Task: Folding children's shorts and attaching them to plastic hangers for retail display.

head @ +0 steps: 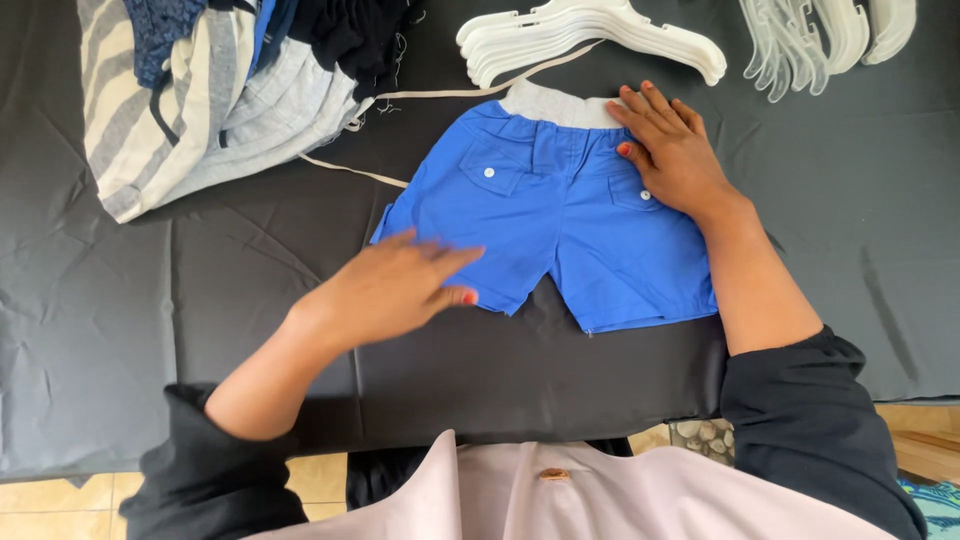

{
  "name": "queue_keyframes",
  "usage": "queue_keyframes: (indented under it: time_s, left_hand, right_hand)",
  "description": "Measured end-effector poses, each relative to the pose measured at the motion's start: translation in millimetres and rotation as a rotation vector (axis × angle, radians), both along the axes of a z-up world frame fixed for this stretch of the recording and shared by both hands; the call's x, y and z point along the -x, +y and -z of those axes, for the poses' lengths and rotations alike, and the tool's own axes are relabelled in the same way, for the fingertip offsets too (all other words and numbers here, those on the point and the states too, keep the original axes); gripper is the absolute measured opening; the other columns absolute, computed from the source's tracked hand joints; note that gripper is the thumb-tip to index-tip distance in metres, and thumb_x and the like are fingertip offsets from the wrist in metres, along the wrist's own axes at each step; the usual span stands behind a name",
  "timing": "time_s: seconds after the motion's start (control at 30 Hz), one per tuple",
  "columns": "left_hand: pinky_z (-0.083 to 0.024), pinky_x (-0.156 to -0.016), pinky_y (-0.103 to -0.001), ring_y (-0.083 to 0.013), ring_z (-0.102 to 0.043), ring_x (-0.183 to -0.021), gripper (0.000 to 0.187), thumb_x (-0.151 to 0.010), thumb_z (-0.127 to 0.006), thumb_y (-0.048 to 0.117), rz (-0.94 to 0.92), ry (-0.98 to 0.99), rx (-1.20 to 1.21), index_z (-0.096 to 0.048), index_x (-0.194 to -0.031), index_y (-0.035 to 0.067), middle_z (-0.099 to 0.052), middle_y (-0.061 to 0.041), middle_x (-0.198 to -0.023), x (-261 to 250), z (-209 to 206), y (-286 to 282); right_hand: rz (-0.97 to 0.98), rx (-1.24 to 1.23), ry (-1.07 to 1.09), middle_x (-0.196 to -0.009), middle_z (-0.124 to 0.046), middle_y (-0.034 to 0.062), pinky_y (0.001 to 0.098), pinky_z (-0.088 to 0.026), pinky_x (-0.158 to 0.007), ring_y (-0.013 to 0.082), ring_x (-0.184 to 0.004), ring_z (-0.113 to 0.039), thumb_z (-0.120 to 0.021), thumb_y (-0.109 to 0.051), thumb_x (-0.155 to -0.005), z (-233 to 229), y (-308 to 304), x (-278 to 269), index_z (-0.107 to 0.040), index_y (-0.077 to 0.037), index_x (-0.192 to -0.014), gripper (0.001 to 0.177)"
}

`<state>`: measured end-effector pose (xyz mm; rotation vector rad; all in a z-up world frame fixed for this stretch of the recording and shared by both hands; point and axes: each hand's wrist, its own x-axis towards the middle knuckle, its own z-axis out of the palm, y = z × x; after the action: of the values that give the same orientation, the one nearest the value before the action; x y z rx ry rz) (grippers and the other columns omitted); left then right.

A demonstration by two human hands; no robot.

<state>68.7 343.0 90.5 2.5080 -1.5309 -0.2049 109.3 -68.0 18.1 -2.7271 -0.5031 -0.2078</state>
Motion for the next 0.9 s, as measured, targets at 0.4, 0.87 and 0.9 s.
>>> queue_keyframes:
  time_s: [0.4, 0.87, 0.9]
  left_hand:
    - [-0.004, -0.121, -0.069, -0.0317, -0.006, -0.158, 0.076, -0.102, -0.039, 0.070, -0.056, -0.139, 0.002, -0.022, -0.164, 0.030, -0.013, -0.008, -0.172, -64.7, 64.7, -119.3]
    - [-0.017, -0.118, -0.071, -0.0332, -0.027, -0.154, 0.053, -0.107, -0.051, 0.045, -0.067, -0.259, 0.159, -0.050, -0.153, 0.018, -0.043, -0.010, -0.161, -61.0, 76.8, -86.7]
    - [-0.014, -0.117, -0.073, -0.0370, -0.026, -0.153, 0.051, -0.107, -0.053, 0.043, -0.098, -0.309, 0.176, -0.056, -0.148, 0.014, -0.049, -0.012, -0.158, -57.4, 77.7, -90.5]
  right_hand:
    - [0.002, -0.005, -0.032, -0.166, -0.039, 0.0102, 0.0537, -0.022, -0.121, 0.0322, -0.156, -0.027, -0.053, -0.018, -0.109, 1.6, -0.8, 0.9, -0.045, -0.014, -0.157, 0.049]
    - [0.007, -0.021, -0.045, -0.166, -0.040, 0.0112, 0.0542, -0.021, -0.121, 0.0318, -0.156, -0.027, -0.055, -0.019, -0.110, 0.6, 0.3, 1.3, -0.047, -0.015, -0.157, 0.048]
    - [0.002, -0.024, -0.052, -0.165, -0.041, 0.0121, 0.0543, -0.021, -0.121, 0.0316, -0.155, -0.027, -0.056, -0.019, -0.110, 0.4, 1.0, 1.4, -0.048, -0.014, -0.157, 0.048]
